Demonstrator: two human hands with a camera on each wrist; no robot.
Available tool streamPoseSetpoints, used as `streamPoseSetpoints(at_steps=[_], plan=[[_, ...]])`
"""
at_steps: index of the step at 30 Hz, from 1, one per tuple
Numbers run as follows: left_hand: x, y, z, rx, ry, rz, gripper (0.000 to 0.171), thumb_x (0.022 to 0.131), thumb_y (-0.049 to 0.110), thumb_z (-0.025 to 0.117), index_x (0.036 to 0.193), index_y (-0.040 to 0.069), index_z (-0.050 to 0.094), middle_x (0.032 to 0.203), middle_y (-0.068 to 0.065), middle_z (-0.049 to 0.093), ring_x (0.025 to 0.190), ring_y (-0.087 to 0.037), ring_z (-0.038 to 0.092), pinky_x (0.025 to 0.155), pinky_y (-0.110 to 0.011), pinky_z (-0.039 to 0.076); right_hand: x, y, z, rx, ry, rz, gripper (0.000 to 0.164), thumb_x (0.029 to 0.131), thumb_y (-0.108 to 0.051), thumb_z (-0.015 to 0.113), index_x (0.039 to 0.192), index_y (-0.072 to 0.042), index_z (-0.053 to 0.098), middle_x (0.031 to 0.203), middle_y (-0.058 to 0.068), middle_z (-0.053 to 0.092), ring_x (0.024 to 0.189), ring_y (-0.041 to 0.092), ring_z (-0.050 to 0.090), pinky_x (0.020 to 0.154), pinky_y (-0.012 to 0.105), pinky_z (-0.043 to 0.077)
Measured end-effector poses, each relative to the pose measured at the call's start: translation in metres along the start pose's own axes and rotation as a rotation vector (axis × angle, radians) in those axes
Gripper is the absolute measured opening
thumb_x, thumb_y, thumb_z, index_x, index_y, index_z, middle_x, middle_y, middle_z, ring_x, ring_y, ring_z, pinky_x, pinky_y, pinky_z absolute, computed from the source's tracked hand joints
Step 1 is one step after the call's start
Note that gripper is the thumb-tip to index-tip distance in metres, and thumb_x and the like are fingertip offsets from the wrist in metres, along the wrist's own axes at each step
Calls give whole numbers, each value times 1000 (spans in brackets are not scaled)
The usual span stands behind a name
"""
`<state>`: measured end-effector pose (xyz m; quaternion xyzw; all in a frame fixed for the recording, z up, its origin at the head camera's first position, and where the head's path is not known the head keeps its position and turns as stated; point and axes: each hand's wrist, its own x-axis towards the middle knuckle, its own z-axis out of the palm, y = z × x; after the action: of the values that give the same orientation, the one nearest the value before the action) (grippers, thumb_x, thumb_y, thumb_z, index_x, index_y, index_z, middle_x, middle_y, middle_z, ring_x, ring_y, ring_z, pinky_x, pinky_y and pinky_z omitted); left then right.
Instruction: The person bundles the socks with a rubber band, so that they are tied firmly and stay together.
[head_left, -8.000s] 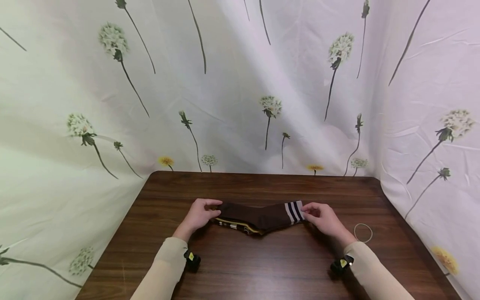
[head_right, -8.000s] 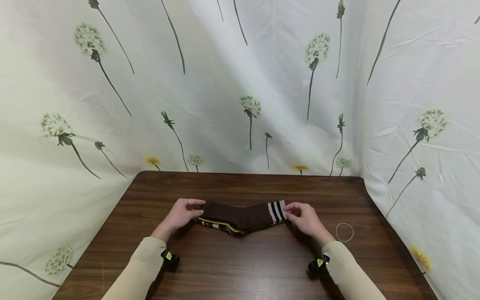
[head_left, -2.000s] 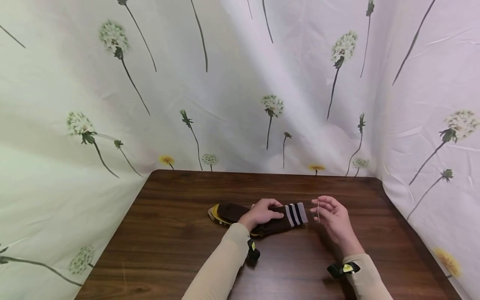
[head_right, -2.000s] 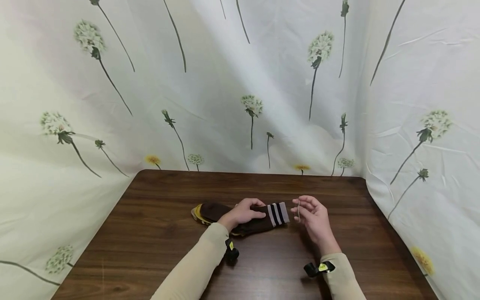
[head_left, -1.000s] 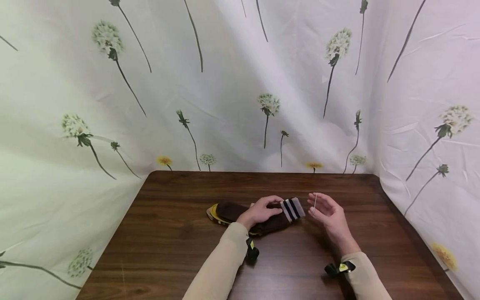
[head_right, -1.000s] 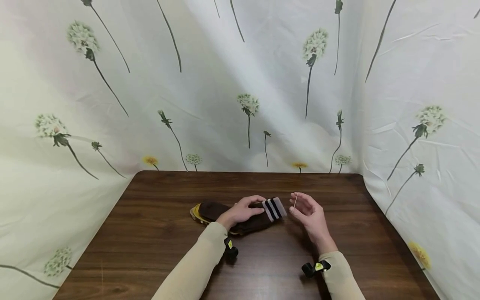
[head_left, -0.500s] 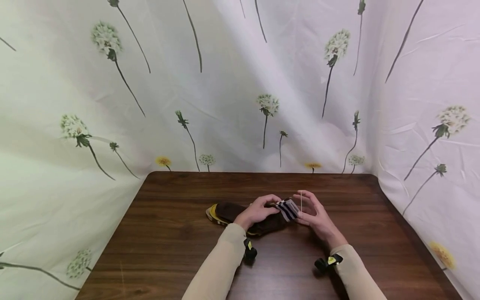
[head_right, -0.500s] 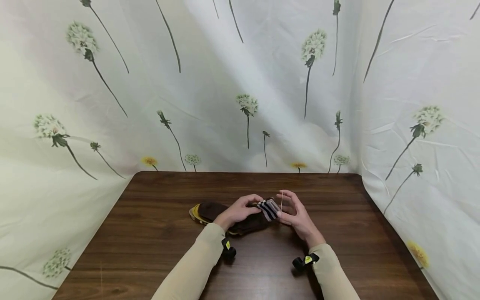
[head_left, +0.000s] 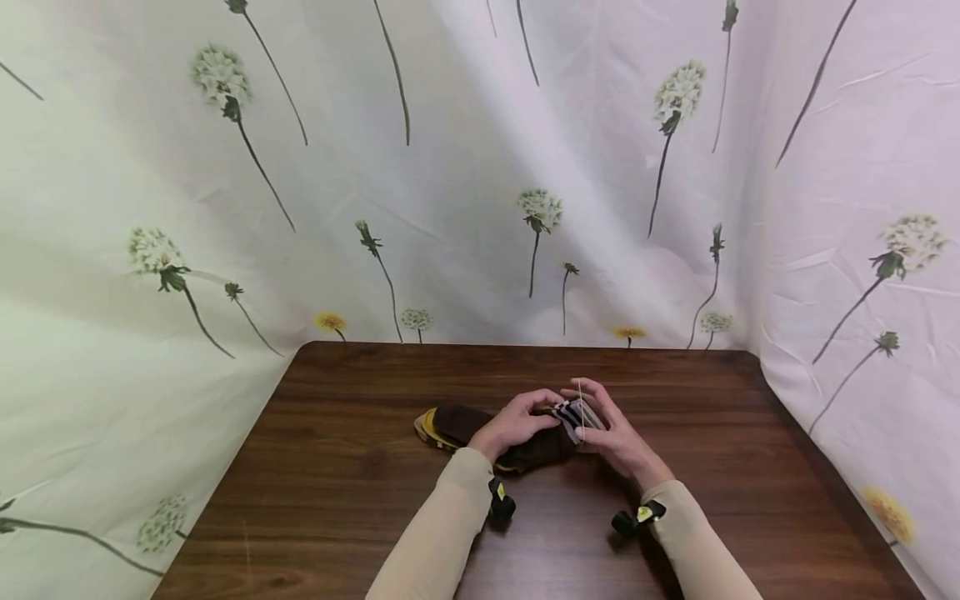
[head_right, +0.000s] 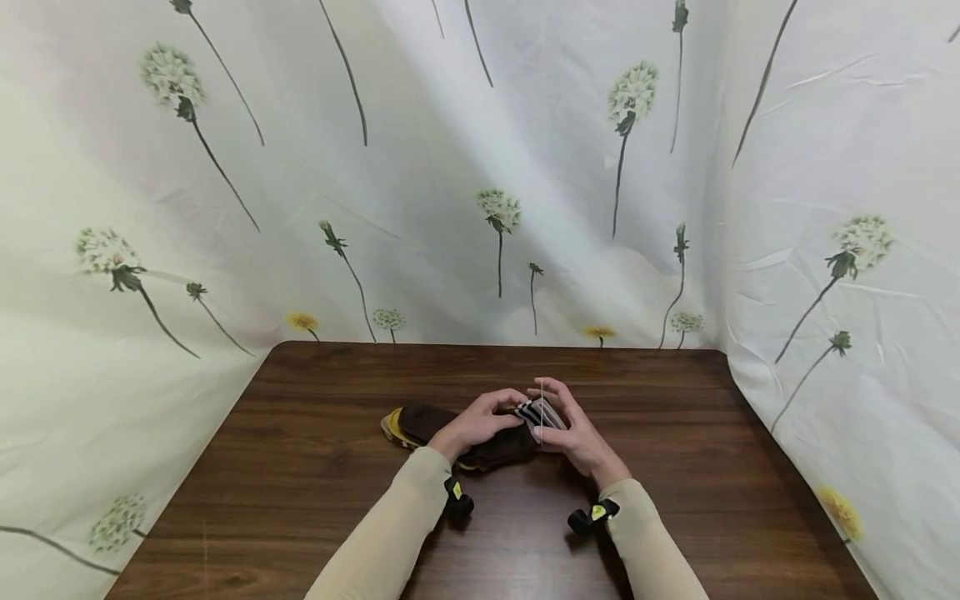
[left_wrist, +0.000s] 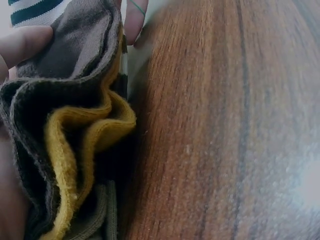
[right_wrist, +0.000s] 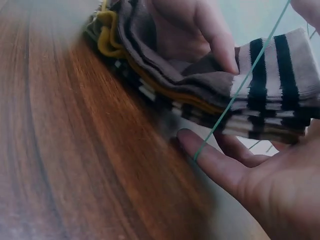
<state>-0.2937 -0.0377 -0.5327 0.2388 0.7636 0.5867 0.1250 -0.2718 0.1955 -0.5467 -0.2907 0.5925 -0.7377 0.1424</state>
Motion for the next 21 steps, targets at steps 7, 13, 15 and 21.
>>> streamPoseSetpoints(at_steps=[7, 13, 15, 21], plan=[[1, 1, 1, 81, -8, -28, 21, 100, 11, 71, 121, 12, 73, 132, -4, 71, 132, -23, 59, 118, -58, 32, 8, -4, 0, -187, 11, 6, 77, 94, 2, 70, 158, 0, 28, 158, 34, 34, 128, 20, 53, 81, 32, 58], [1, 5, 0, 169, -12, -70, 21, 100, 19, 71, 121, 19, 74, 137, -1, 70, 138, -27, 55, 118, -76, 7, 14, -11, 2, -442, 33, 29, 76, 87, -10, 84, 152, -7, 45, 148, 19, 54, 128, 27, 54, 101, 26, 46], [0, 5, 0, 195, -17, -86, 20, 100, 21, 70, 121, 20, 73, 136, -1, 70, 137, -28, 56, 118, -77, 7, 15, -12, 4, -472, 37, 42, 75, 85, -11, 86, 151, -11, 48, 146, 17, 57, 128, 28, 56, 101, 26, 47], [0, 1, -1, 175, -10, -132, 24, 95, 18, 74, 119, 13, 75, 125, -3, 72, 120, -21, 62, 112, -51, 40, 17, -8, 4, -520, 46, 41, 71, 82, -12, 90, 145, -13, 56, 141, 17, 62, 124, 26, 60, 98, 24, 49]])
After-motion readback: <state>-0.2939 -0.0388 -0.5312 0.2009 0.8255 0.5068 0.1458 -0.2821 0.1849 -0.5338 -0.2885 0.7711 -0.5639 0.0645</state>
